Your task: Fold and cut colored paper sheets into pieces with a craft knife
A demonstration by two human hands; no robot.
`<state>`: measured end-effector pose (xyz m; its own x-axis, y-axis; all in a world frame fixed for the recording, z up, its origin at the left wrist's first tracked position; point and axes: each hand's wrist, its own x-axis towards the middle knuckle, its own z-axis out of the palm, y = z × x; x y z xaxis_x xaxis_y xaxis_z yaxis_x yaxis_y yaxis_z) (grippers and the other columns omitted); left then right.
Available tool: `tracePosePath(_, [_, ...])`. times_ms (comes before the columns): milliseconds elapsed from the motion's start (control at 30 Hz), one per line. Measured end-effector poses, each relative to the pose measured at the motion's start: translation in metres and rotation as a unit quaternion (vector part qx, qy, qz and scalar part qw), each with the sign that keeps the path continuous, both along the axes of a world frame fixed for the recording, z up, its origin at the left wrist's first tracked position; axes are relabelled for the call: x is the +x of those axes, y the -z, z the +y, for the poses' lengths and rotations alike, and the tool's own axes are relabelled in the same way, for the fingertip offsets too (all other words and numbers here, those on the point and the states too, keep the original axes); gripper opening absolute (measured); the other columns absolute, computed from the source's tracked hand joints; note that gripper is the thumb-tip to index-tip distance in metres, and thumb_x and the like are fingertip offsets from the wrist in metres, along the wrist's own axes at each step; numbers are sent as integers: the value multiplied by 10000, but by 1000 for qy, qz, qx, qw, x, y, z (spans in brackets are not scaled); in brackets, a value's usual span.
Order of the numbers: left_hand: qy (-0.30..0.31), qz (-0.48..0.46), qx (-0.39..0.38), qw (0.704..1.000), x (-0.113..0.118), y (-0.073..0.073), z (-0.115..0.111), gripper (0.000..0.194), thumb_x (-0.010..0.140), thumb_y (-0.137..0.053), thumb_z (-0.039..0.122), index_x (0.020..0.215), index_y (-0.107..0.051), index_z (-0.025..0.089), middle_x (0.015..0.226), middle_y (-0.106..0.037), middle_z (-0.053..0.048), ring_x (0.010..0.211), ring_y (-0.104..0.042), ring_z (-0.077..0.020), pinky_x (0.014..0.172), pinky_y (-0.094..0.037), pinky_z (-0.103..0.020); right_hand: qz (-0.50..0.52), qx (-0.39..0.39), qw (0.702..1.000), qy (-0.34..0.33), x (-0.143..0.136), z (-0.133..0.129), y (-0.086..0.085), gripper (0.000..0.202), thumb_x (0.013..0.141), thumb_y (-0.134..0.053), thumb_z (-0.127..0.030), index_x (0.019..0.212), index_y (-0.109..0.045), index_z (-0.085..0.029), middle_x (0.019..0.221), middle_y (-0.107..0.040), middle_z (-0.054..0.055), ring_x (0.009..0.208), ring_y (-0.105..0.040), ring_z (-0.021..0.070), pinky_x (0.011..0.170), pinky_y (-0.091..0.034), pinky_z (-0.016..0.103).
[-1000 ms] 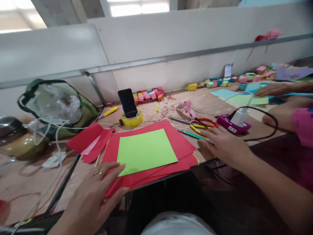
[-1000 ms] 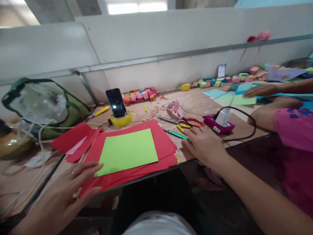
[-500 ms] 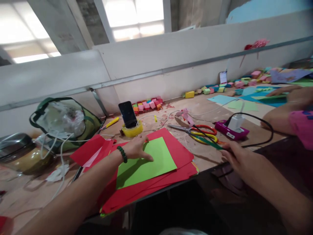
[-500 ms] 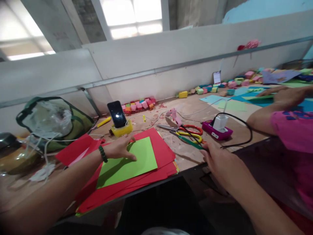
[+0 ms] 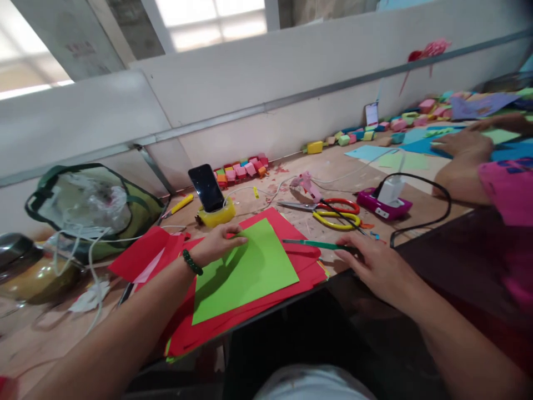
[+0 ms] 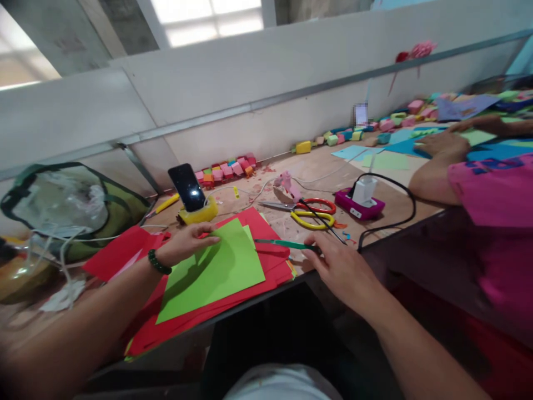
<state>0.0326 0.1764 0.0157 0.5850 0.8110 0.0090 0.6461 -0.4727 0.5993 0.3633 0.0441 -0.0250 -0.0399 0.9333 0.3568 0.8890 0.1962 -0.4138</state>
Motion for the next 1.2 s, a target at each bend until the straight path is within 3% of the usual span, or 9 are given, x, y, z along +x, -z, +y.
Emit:
tracePosePath(233, [-34, -54, 2, 998, -2, -1, -8, 301, 795, -596, 464, 827, -594, 165, 768, -586, -7, 746, -538, -159, 689, -443, -280, 16, -28, 993, -110, -6, -2, -5, 130, 921, -516, -291, 921, -624, -218, 897, -683, 48, 825, -629, 193, 705, -480, 306])
tracePosePath(467, [-55, -82, 2, 995, -4, 7, -9, 297, 788, -599, 452, 842, -590, 160, 776, -578, -11, 749, -527, -157, 665, -429, -268, 36, -42, 996, -74, 11, -25, -2, 198, 940, -482, -355, 950, -630, -225, 866, -684, 40, 738, -635, 178, 642, -483, 286])
tracePosePath(667, [-50, -87, 17, 995, -1, 7, -12, 299, 802, -586, 462, 812, -589, 164, 785, -587, -14, 766, -534, -156, 693, -437, -264, 56, -93, 991, -78, 8, -27, -12, 348, 958, -413, -416, 826, -665, -215, 800, -696, 42, 713, -637, 176, 641, -484, 284])
tracePosePath(800, [-41, -66, 43, 996, 2, 11, -12, 297, 837, -551, 456, 829, -579, 160, 846, -625, -42, 826, -585, -180, 779, -480, -306, 79, -127, 984, -93, 3, -20, -16, 353, 946, -416, -442, 876, -683, -223, 847, -713, 30, 771, -649, 182, 694, -495, 288])
tracePosePath(900, [-49, -59, 78, 994, 5, 16, -17, 389, 853, -550, 453, 1069, -591, 132, 1117, -624, -129, 1069, -574, -251, 961, -440, -411, 83, -134, 983, -93, 3, -20, -15, 292, 900, -510, -474, 927, -669, -230, 890, -702, 20, 798, -635, 182, 721, -495, 300])
tracePosePath(967, [-12, -15, 132, 991, 6, 19, -24, 559, 884, -534, 452, 1337, -474, 130, 1410, -462, -192, 1327, -402, -310, 1099, -296, -506, 97, -141, 982, -86, 5, -23, -13, 273, 866, -564, -487, 907, -649, -231, 856, -685, 10, 764, -623, 179, 681, -493, 293])
tracePosePath(1067, [132, 98, 163, 973, 8, 20, -39, 640, 963, -434, 464, 1526, -242, 228, 1609, -163, -147, 1478, -122, -322, 1154, -103, -584, 139, -168, 972, -84, 7, -28, -8, 255, 853, -588, -482, 871, -640, -234, 809, -670, -3, 712, -617, 172, 625, -484, 278])
tracePosePath(1133, [202, 149, 140, 958, 10, 21, -47, 639, 976, -397, 506, 1541, -194, 286, 1624, -107, -115, 1485, -92, -329, 1148, -83, -607, 151, -177, 968, -88, 9, -30, -5, 254, 856, -587, -480, 869, -641, -233, 801, -667, -6, 699, -613, 169, 615, -478, 272])
tracePosePath(1200, [222, 176, 127, 951, 12, 21, -52, 666, 960, -401, 562, 1539, -201, 301, 1621, -114, -116, 1479, -112, -347, 1138, -96, -624, 149, -181, 967, -96, 9, -30, -2, 265, 866, -576, -487, 868, -638, -230, 788, -658, -9, 695, -602, 165, 619, -475, 267])
